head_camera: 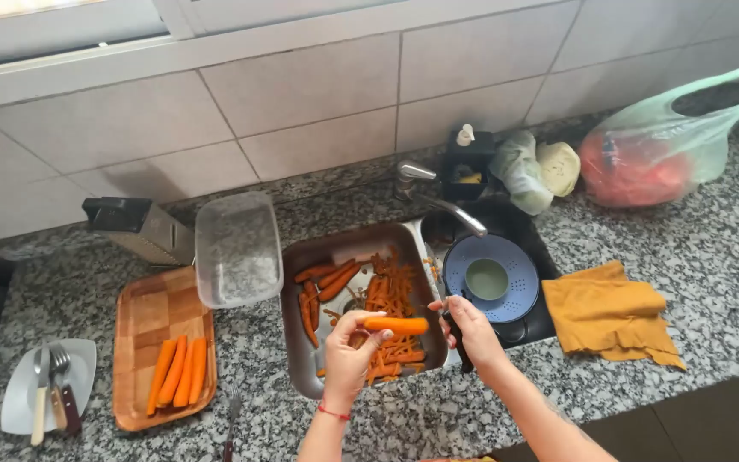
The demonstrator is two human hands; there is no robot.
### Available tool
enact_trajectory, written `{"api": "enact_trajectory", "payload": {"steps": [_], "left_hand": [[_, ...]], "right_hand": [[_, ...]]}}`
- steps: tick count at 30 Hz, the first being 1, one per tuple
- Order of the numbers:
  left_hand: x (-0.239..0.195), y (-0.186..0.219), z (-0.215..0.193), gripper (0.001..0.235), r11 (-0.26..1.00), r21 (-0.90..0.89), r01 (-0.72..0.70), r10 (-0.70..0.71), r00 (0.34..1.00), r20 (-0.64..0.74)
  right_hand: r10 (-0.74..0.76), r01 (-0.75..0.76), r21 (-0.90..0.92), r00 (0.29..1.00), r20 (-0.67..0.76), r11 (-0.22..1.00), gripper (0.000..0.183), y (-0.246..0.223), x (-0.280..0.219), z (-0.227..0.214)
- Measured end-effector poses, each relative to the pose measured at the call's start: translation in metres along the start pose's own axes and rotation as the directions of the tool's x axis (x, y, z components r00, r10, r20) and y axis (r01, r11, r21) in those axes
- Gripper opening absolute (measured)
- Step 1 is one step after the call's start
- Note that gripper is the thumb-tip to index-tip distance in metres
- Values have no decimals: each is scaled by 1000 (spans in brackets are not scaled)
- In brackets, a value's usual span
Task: The person peels several carrots using a knife over a kitchen sink, placing the peeled carrots on a wooden cutting board. The person briefly walks to the living room to pick up a remote control before returning to the sink to continue peeling.
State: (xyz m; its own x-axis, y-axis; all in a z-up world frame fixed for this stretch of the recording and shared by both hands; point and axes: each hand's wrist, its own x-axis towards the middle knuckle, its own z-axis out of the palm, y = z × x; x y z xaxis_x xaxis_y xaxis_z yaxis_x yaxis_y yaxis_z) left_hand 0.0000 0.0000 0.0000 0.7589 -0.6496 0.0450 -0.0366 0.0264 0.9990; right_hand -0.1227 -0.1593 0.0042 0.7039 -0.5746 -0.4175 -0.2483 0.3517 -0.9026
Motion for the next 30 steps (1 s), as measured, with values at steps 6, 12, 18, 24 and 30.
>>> {"api": "enact_trajectory", "payload": {"steps": [6, 12, 18, 24, 30], "left_hand": [[-2, -3, 2, 17, 967, -252, 47, -54, 998, -23], [-3, -4, 21, 43, 981, -5, 195, -193, 969, -152], [15, 7, 27, 59, 939, 71, 335, -310, 920, -240], [39, -2, 6, 45, 975, 23, 221, -195, 900, -390], [31, -43, 0, 44, 596, 742, 306, -322, 938, -128]], "right_hand": [[-92, 50, -365, 991, -100, 930, 38, -4, -9, 3], [32, -32, -613, 999, -10, 790, 42, -20, -31, 26], [67, -46, -602, 998, 12, 797, 41, 1, -39, 22], [137, -108, -424, 990, 38, 899, 35, -9, -62, 4], [-368, 310, -866, 916, 161, 392, 51, 32, -30, -26]]}}
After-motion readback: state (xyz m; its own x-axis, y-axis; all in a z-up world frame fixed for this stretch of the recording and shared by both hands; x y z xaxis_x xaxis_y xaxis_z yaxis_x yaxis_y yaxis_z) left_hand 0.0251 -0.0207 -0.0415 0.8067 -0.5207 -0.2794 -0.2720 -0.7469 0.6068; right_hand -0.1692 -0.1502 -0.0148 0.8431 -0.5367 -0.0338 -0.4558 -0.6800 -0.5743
